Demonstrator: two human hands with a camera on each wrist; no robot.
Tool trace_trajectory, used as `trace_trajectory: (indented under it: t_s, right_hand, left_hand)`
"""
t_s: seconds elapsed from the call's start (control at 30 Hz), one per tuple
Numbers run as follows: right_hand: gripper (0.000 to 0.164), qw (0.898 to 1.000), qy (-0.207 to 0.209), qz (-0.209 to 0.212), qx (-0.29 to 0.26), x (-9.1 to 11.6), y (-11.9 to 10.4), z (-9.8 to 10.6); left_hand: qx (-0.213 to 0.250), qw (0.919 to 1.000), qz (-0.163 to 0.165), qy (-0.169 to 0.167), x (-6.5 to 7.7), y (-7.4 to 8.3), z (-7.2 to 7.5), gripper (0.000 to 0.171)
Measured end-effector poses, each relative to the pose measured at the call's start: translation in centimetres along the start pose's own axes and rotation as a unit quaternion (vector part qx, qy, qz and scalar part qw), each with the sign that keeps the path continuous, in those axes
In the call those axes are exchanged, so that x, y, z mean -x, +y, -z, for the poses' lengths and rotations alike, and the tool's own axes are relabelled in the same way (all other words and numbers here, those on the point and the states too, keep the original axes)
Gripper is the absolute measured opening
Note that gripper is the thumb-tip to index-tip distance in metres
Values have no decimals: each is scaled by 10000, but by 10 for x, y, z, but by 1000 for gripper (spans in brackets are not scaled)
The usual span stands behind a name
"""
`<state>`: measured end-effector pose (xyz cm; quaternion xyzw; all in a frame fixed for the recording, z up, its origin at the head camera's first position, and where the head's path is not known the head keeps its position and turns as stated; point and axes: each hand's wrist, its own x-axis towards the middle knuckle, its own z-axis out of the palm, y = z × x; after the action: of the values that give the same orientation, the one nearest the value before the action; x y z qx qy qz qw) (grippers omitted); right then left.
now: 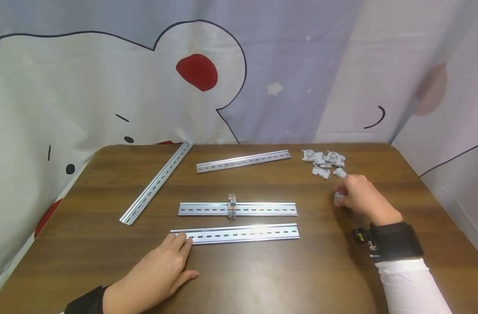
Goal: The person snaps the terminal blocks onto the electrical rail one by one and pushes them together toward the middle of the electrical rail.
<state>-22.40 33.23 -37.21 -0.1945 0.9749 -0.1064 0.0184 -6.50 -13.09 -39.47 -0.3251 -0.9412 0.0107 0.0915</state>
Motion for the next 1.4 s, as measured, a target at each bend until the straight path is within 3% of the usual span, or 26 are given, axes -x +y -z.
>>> trace_trajectory:
  t_s: [0.17, 0.3, 0.57, 0.8, 1.07, 1.2, 1.3, 1.4]
  right_hand:
    - [27, 9995, 270, 158, -37, 0, -3, 6]
    - [20, 9967, 608, 517, -158, -1, -10, 9]
    - [7, 9908, 185, 615, -1195, 2, -48, 20]
    - [10, 9853, 18, 921, -1440, 8, -67, 19]
    - [29, 9767, 354, 1654, -1324, 12, -73, 18]
    - [21, 9826, 435, 1365, -1186, 14, -78, 21]
    - [21, 9872, 388, 1001, -1178, 15, -80, 23]
    - [22, 9872, 288, 908, -1282, 16, -81, 23]
  left_hand:
    - [110, 9996, 145, 216, -1, -2, 1, 58]
    - [230, 9989, 193, 356, -1, -6, 2, 57]
    - [366, 9988, 139, 295, 0, -11, 2, 56]
    - [636, 9978, 167, 88, 2, -8, 2, 58]
    - [409, 9987, -29, 315, 1, -8, -1, 51]
    - [414, 9988, -69, 258, 0, -8, -2, 50]
    - [392, 9990, -81, 206, -1, -7, -2, 51]
    - [422, 9990, -30, 173, -1, -7, -2, 50]
